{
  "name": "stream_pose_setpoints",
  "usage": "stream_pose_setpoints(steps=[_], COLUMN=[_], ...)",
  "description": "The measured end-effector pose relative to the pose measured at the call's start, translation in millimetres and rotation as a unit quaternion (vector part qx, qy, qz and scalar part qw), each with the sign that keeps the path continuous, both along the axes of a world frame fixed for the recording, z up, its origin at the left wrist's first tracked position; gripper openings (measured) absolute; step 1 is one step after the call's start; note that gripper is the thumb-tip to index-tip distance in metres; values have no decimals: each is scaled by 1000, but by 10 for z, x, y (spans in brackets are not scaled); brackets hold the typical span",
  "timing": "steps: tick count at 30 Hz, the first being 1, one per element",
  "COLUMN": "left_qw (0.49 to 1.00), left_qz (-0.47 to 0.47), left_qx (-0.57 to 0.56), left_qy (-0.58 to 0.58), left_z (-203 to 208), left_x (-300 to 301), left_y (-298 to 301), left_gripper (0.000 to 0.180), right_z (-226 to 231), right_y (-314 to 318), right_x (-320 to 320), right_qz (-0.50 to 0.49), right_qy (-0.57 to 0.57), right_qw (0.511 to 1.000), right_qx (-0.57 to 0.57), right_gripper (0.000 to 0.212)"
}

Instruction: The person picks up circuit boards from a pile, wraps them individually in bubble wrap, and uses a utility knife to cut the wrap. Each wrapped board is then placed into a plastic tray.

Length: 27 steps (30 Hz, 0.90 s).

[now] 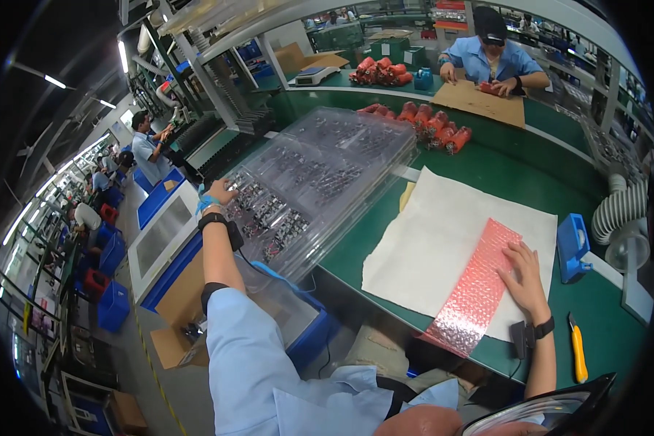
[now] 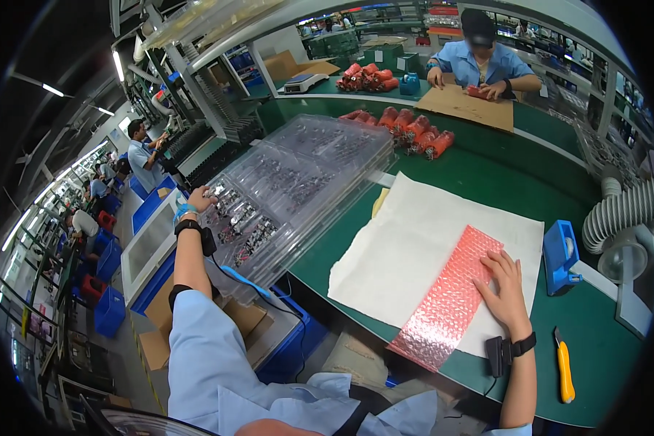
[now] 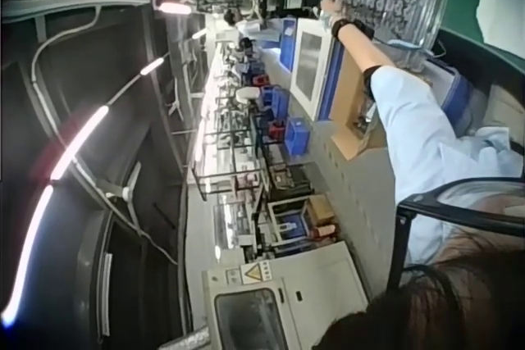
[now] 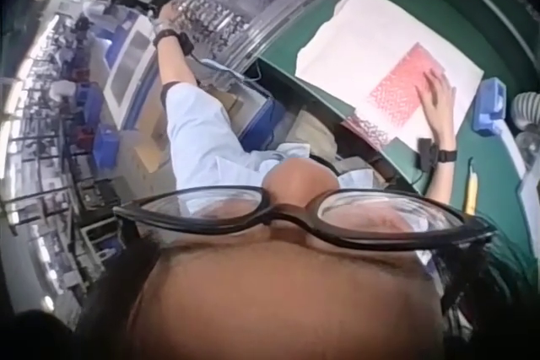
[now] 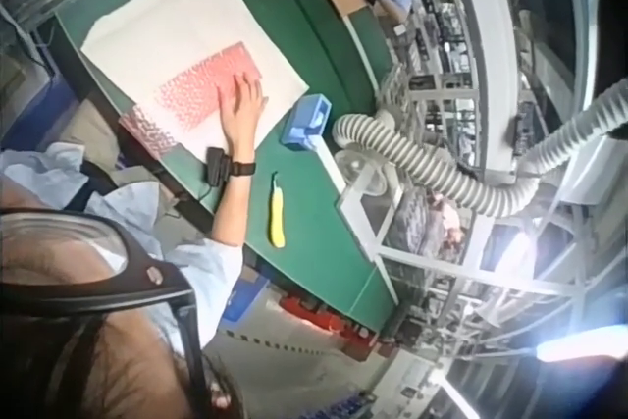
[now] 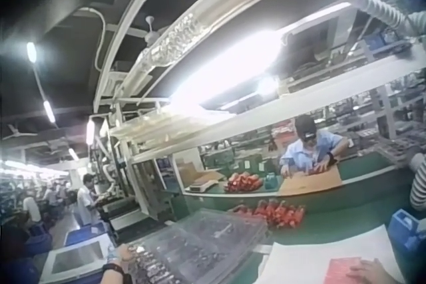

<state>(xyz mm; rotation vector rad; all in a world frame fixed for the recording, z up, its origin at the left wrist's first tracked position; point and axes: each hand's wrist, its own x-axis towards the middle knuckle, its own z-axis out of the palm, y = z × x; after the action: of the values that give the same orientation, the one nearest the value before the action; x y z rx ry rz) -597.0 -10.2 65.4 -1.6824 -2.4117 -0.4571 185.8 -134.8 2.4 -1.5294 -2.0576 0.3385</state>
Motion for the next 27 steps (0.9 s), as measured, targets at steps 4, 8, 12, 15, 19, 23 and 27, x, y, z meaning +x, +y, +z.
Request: stream_pose_setpoints(steps=[4, 8, 12, 15, 19, 23, 27], left_qw=[999, 994, 994, 996, 1000, 999, 996], left_qz=[35, 26, 62, 69, 18, -18, -42], left_qx=[7, -39, -83, -51, -14, 18, 51], left_qy=[-38, -104, -41, -5, 14, 34, 58], left_z=[-57, -155, -177, -293, -362, -454, -438], left_x=[-377, -464, -728, -683, -766, -908, -1009], left_y=[183, 326, 195, 331, 417, 476, 435], left_gripper=[49, 55, 54, 51, 48, 46, 44], right_z=[-2, 36, 107, 109, 112, 97, 78], right_y=[-1, -41, -10, -34, -41, 1, 3], right_x=[32, 23, -36, -24, -22, -22, -2], right_qz=[0, -16, 10, -6, -5, -1, 3], right_qy=[17, 12, 13, 7, 4, 0, 5], right_qw=[1000, 1000, 1000, 1000, 1000, 1000, 1000], right_qx=[4, -2, -19, -24, -27, -28, -25], right_gripper=[44, 44, 44, 45, 46, 46, 46])
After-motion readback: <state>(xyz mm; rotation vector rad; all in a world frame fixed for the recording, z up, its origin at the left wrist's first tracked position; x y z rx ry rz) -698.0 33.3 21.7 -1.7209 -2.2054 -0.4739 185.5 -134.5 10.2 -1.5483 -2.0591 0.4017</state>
